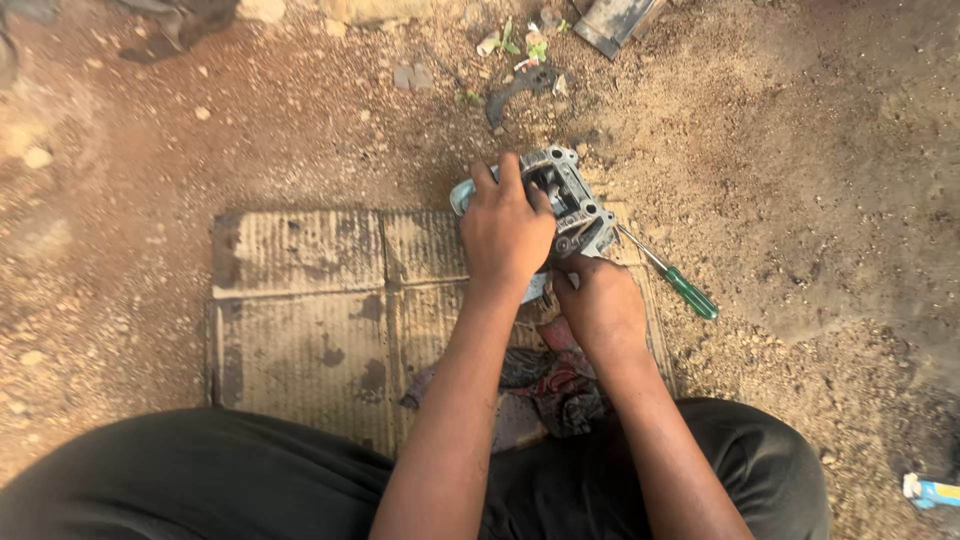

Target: The person works on an engine cylinder head by hand and with a screwdriver, using a cloth to wipe surfaces and inserting small metal components into the ports.

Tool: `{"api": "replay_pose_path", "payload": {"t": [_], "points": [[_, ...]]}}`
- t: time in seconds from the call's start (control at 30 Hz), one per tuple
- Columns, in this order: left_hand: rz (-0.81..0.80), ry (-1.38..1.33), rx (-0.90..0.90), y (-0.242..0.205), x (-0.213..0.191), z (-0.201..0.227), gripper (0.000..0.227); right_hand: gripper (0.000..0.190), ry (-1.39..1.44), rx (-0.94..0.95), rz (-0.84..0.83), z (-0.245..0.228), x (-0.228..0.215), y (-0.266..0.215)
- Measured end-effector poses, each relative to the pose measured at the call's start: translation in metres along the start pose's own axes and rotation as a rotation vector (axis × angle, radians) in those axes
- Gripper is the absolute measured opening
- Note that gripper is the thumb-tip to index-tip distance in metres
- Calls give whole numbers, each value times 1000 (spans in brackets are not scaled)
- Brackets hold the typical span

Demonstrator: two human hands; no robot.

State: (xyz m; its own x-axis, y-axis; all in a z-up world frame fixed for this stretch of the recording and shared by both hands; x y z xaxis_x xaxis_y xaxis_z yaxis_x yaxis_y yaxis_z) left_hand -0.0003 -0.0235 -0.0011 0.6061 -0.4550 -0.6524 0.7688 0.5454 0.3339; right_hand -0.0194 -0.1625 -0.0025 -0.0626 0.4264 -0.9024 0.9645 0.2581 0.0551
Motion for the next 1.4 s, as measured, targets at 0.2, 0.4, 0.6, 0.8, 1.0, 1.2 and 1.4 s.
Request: {"api": "replay_pose_path", "payload": {"t": [0.2, 0.4, 0.6, 0.8, 1.0, 1.2, 1.4], "points": [[-68, 14, -4, 5, -6, 1, 50, 19, 77, -37, 39, 12, -2, 7], [-102, 25, -7, 6, -2, -1, 51, 19, 98, -87, 76, 19, -3, 7], [-100, 4, -1, 7, 3, -2, 51, 19, 160, -106, 121, 20, -2, 6], [-93, -3, 16, 8, 0, -5, 56, 20, 126, -119, 132, 20, 3, 7], [-188, -3, -35, 9, 5, -9, 59, 22, 147, -156, 252, 26, 11, 0], [-247, -8, -41, 13, 4, -10, 63, 28, 52, -138, 370, 31, 27, -1], [-238, -3, -49, 11, -2, -7, 64, 27, 399, 31, 336, 41, 29, 4]]}}
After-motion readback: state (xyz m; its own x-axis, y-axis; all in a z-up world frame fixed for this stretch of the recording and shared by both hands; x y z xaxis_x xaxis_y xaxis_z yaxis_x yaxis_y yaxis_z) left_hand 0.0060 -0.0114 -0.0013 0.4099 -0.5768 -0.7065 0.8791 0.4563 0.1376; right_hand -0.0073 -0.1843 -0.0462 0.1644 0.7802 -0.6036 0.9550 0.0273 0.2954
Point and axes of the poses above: each hand's wrist, its own y-axis towards the middle knuckle, its own x-axis out of the palm, z = x × y, the point moved 2 cm from there along y, towards the middle knuckle
